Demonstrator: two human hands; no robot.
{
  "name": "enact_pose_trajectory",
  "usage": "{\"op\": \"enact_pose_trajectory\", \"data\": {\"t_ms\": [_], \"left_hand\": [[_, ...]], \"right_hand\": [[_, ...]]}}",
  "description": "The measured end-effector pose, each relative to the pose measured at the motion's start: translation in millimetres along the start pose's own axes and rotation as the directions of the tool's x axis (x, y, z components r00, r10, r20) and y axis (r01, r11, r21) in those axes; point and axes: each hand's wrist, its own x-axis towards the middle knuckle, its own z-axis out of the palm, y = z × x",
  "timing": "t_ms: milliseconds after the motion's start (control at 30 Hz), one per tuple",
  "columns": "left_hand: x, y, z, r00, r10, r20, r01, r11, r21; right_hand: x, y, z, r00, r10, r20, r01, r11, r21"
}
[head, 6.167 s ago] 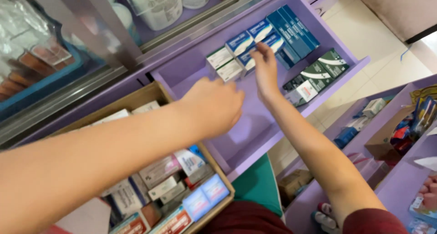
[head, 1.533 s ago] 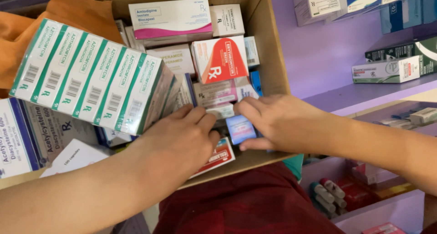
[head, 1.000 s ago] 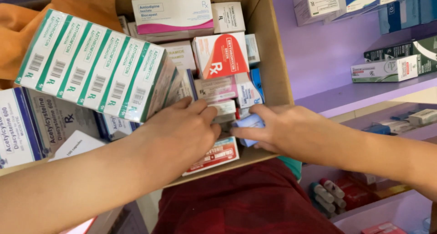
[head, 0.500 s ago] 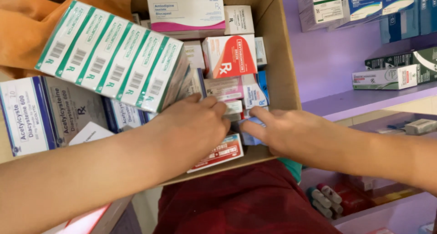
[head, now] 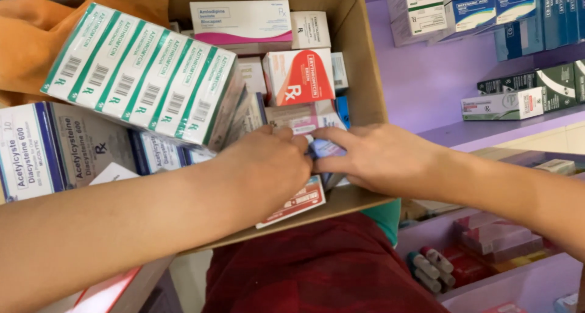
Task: The person organizes various medicine boxes by taking them from a cardboard box and placing them into a purple drawer. They arrange the boxes neatly in rows within the drawer, handling different types of medication packaging.
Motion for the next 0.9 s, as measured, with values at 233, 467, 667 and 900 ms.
{"op": "enact_pose_trajectory", "data": {"t_ms": [233, 467, 667, 900], "left_hand": [[-16, 1, -17, 0.997, 0.004, 0.077, -0.002, 1.000, -0.024], [-22, 5, -20, 0.992, 0.000, 0.124, -0.005, 0.999, 0.036], [-18, 0, -9, 0.999, 0.043, -0.024, -0.043, 0.999, 0.013], [-9, 2, -13, 0.964, -0.046, -0.263, -0.042, 0.946, -0.321]], "right_hand": [[-2, 4, -1, 0.996, -0.078, -0.051, 0.075, 0.996, -0.057], [0, 5, -7, 0.998, -0.057, 0.032, 0.057, 0.998, -0.012], [3, 3, -28, 0.979, 0.056, 0.197, -0.076, 0.992, 0.096], [-14, -1, -66, 0.971, 0.121, 0.206, -0.171, 0.953, 0.250]]}}
